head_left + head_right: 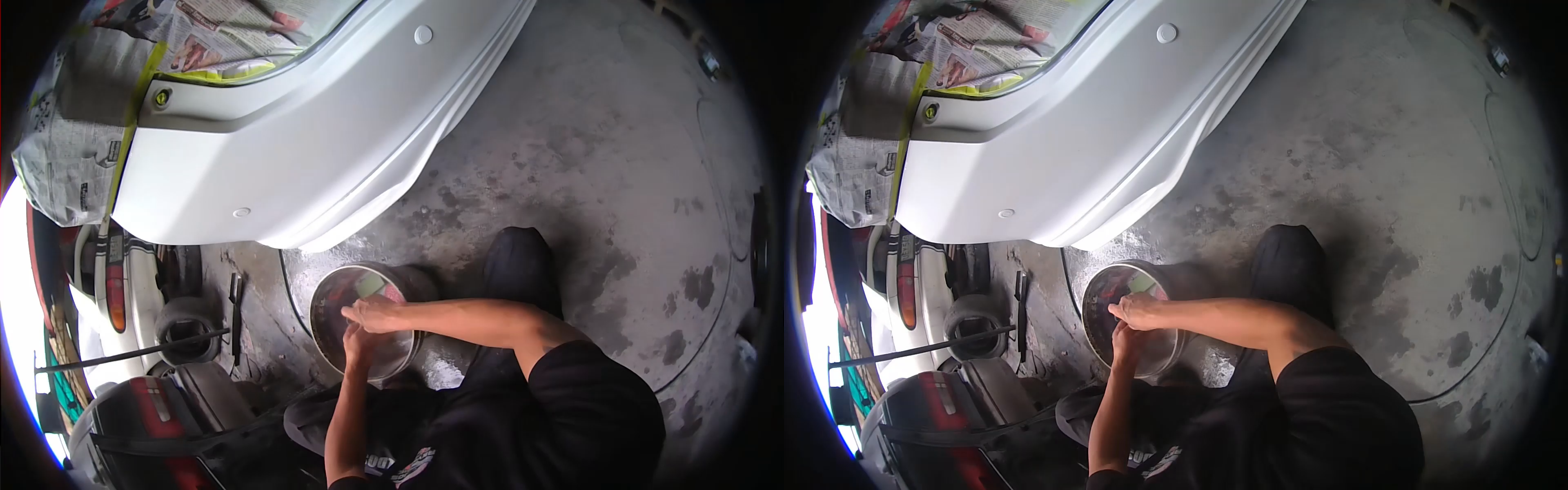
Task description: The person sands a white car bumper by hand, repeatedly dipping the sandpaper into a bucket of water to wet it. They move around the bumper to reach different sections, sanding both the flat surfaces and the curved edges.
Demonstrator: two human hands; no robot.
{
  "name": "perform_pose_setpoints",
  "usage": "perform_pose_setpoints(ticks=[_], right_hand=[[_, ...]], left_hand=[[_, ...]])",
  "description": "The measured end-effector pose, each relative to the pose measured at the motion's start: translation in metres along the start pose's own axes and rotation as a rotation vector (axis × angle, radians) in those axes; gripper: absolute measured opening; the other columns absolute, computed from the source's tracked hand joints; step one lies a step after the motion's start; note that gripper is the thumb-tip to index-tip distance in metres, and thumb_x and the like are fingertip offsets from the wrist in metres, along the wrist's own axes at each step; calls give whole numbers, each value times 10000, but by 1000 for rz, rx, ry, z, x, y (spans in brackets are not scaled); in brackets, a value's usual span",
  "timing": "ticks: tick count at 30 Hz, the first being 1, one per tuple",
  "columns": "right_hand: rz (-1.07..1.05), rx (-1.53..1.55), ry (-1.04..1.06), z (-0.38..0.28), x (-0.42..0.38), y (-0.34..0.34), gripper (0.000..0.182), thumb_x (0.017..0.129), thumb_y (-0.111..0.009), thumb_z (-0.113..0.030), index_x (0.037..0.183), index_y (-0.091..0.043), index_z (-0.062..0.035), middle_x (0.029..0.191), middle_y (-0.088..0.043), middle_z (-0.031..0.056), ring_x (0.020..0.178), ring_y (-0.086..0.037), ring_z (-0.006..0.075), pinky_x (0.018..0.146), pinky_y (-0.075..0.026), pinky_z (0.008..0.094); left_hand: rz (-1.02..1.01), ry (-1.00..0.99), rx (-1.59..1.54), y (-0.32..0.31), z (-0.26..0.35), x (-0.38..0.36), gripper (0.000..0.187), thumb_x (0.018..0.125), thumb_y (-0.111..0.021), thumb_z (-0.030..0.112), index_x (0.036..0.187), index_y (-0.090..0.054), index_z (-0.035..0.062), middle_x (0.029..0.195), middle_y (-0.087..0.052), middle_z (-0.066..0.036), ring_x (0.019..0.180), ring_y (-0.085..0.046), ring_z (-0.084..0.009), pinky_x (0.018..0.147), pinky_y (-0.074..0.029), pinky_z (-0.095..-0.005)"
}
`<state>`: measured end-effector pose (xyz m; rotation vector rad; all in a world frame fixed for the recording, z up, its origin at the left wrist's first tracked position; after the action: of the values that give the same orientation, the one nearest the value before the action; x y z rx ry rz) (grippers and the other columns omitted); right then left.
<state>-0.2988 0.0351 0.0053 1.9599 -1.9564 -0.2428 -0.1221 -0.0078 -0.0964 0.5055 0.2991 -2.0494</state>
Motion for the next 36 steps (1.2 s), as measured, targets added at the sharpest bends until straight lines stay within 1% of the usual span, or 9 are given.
perform_pose_setpoints(ticks=[5,9,14,21,24,29,31,33,36], right_hand=[[-372,-902,63,68,41,-59,166,919,-676,-170,958,-824,-108,1045,-803,98,956,-764,257,806,-575,538],[-712,-911,-214,104,27,-97,169,897,-697,-178,977,-822,-99,1032,-804,105,971,-765,290,789,-578,543],[-754,-817,-366,88,22,-76,186,875,-717,-186,997,-820,-91,1020,-805,111,985,-766,322,772,-581,548],[-43,52,-167,24,-5,12,492,787,-799,-263,1176,-676,13,977,-750,254,849,-747,391,743,-583,488],[422,666,-180,22,-23,45,648,804,-827,-187,1374,-588,6,1089,-666,126,902,-671,213,721,-583,371],[295,1353,-158,5,-69,84,508,936,-732,-129,1408,-583,-15,1245,-634,84,1079,-649,175,880,-630,396],[452,1477,-184,40,-82,99,457,995,-708,-182,1405,-584,-23,1240,-639,68,1151,-636,172,992,-604,450],[889,1193,158,82,-119,162,426,1033,-641,-187,1415,-593,-4,1253,-657,77,1063,-682,182,836,-608,377],[1347,929,96,110,-152,300,307,1091,-605,-288,1231,-692,-29,788,-422,-98,686,-399,15,603,-401,227]], left_hand=[[-96,-169,519,-5,-42,36,222,948,-713,228,1018,-704,18,859,-707,-24,723,-618,-134,628,-511,-362],[-37,111,595,-33,-7,7,591,884,-804,223,1364,-581,-38,1133,-721,-118,985,-681,-168,849,-570,-348],[-229,-85,519,-33,7,16,474,931,-744,187,1336,-627,-31,1122,-728,-71,997,-667,-142,857,-537,-307],[-139,-216,339,-24,105,22,153,1022,-656,86,1110,-725,-19,944,-748,-31,818,-663,-79,739,-513,-237],[-137,-233,425,-72,175,-4,142,1019,-672,76,1105,-734,-19,961,-747,-15,842,-663,-63,765,-519,-220],[-298,-376,698,-133,211,6,231,994,-673,48,1215,-710,-10,1098,-737,-67,938,-703,-130,851,-572,-287],[-250,-626,1127,-193,253,-25,397,950,-704,27,1343,-647,17,1290,-671,-141,1069,-715,-243,934,-583,-366],[-288,-1070,1486,-242,307,-59,500,918,-717,-11,1399,-600,59,1390,-587,-208,1254,-627,-387,1006,-552,-470],[-231,-1617,1672,-265,387,-77,497,939,-672,17,1422,-582,88,1408,-562,-228,1364,-537,-476,1133,-441,-637]])
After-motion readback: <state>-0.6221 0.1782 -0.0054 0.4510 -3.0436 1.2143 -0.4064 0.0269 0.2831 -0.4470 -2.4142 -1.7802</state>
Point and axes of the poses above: each hand's wrist, its own x-axis towards the middle knuckle, its own y-axis out of the back of the hand, z = x × y, the point moved 6 cm from there along x, towards the middle knuckle
